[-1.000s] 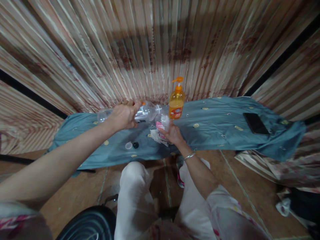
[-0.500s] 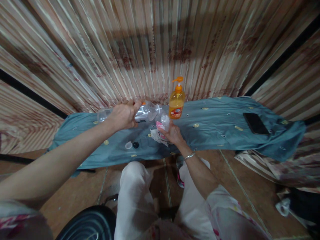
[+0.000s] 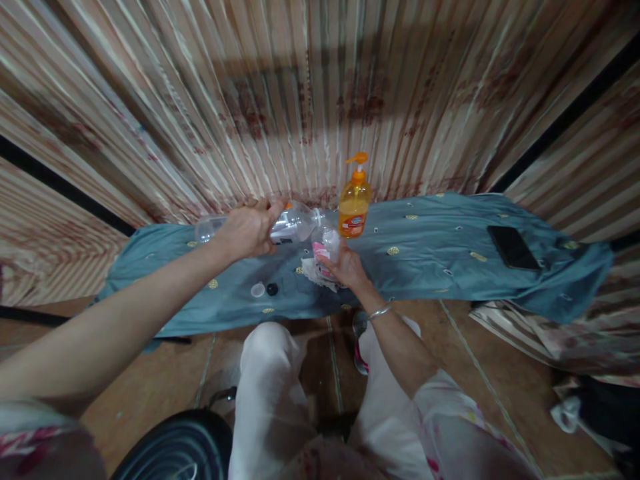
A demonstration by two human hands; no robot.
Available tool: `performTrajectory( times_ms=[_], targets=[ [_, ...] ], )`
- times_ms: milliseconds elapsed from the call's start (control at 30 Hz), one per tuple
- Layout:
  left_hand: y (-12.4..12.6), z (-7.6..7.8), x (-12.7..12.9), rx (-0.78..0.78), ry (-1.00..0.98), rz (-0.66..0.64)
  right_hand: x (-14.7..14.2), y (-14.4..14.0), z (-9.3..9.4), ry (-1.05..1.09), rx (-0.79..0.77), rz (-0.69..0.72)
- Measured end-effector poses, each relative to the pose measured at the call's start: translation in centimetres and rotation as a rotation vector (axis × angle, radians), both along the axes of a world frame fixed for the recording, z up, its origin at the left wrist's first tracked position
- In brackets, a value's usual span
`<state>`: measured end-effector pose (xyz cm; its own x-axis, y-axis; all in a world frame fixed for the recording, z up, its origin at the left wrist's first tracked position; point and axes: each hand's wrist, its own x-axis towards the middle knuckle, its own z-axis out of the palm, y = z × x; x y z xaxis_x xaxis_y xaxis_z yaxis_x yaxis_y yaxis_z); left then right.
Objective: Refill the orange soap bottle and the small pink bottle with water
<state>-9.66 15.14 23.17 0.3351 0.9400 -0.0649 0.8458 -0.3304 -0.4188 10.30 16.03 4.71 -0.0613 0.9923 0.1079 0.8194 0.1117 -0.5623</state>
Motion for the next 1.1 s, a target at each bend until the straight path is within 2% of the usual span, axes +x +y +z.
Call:
performTrajectory(
  times_ms=[367,667,1100],
  targets=[
    [0.20,-0.37,-0.34,0.023,-0.002,-0.018,0.01,0.16,-0.57,-0.021,0.041,-0.009],
    [0.14,-0.22,-0.17,0.012,-0.002,-0.004,-0.01,-0.11,0.35,-0.013,-0.007,-0.002],
    [0.20,-0.29,-0.19,0.017,-0.007,-0.011,0.07,0.00,0.03,0.005,0.013,0.000]
  ],
)
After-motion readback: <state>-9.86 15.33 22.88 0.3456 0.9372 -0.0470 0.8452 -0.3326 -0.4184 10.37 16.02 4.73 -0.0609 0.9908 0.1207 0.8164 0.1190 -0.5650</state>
